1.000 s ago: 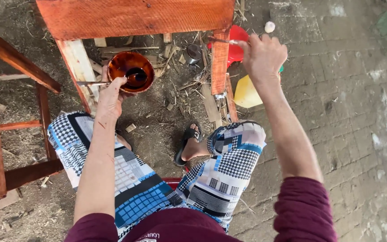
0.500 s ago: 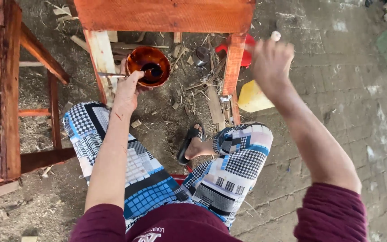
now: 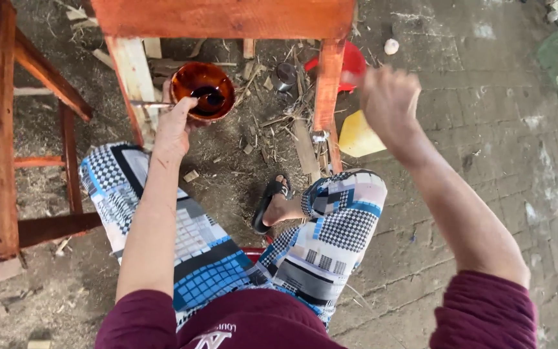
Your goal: The person paints a wooden chair frame with a reddish-brown liquid using a paintbrush. They repeatedly dip the brush into a small bowl held in the left hand and apply the liquid to the chair's legs and crossbars. The person also briefly holds a piece of wood in the left hand while continuing to paint.
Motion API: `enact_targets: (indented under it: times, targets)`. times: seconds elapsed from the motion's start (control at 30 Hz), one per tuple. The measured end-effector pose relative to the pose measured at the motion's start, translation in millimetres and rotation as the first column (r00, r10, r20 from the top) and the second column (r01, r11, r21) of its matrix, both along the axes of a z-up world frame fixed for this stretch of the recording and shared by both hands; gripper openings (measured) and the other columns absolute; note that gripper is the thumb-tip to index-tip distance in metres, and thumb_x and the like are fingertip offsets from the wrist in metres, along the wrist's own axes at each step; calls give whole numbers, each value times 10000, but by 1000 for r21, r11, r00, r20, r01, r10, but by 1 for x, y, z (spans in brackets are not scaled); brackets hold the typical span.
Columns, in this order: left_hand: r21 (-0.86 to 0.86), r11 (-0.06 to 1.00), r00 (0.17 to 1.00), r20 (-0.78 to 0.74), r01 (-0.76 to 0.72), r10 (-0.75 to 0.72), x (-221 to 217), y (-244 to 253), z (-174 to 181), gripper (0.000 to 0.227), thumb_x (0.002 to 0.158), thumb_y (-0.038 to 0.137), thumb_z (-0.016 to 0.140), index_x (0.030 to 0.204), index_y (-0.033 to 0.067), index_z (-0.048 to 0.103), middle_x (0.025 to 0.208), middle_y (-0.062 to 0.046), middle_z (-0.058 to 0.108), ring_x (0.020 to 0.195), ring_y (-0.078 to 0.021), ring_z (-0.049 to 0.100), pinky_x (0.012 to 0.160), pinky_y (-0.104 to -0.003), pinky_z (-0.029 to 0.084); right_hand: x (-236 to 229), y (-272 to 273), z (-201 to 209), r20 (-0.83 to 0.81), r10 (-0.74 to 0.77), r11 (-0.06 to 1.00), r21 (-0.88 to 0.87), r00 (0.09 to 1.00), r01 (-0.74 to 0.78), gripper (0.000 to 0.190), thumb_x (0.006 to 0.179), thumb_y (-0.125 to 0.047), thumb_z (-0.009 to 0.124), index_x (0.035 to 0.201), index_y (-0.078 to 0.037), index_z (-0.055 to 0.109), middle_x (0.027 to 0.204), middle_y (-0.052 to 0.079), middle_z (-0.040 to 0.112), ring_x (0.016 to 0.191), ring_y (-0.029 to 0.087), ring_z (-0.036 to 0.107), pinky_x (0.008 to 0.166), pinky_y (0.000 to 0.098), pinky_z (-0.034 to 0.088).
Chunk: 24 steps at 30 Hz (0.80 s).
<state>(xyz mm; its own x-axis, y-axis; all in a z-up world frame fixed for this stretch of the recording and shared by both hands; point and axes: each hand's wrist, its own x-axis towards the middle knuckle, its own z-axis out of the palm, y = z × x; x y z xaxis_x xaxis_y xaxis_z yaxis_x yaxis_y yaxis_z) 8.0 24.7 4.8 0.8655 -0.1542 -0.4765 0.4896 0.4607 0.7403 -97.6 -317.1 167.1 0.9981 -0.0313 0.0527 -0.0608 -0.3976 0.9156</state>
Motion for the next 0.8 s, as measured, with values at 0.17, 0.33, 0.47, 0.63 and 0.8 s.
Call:
enact_targets:
  times: [0.17, 0.33, 0.47, 0.63, 0.8]
  targets:
    - [-74, 997, 985, 169, -31, 43, 11, -5, -50, 616, 855, 54, 711, 1392, 274, 506, 1258, -208, 680, 863, -455, 767, 573, -472, 717, -9, -43, -62, 108, 184, 907, 364, 977, -212, 172, 916, -255, 587, 943, -176, 737, 762, 48, 639, 674, 260, 656, 595, 424, 417]
    - [-62, 997, 979, 196, -47, 59, 16, -7, -63, 589, 869, 52, 698, 1377, 293, 522, 1258, -192, 681, 889, -446, 768, 581, -470, 718, 41, -54, -43, 404, 340, 898, 128, 849, -421, 291, 967, -467, 679, 858, -198, 685, 667, 13, 553, 568, 233, 580, 556, 386, 367]
    - [-58, 997, 979, 193, -49, 59, 20, -8, -71, 580, 872, 74, 713, 1366, 329, 550, 1273, -192, 677, 939, -446, 758, 619, -493, 725, 20, -23, -45, 290, 330, 916, 132, 898, -380, 218, 918, -360, 683, 784, -189, 673, 642, 27, 544, 575, 235, 559, 546, 385, 369]
    - [-100, 994, 992, 118, -41, 53, 20, -8, -64, 744, 857, 87, 740, 1494, 300, 419, 1330, -204, 642, 960, -441, 762, 661, -463, 734, 23, -35, -67, -37, 152, 956, 261, 988, -137, 91, 763, -171, 641, 709, -241, 661, 616, -58, 573, 576, 182, 578, 529, 372, 370]
    - [-87, 995, 980, 190, -44, 60, 16, -3, -67, 552, 872, 57, 693, 1331, 339, 574, 1225, -173, 694, 879, -445, 761, 578, -461, 721, 51, -37, -26, 308, 277, 928, 161, 910, -337, 237, 953, -409, 679, 964, -176, 716, 723, 37, 584, 613, 254, 602, 529, 401, 365]
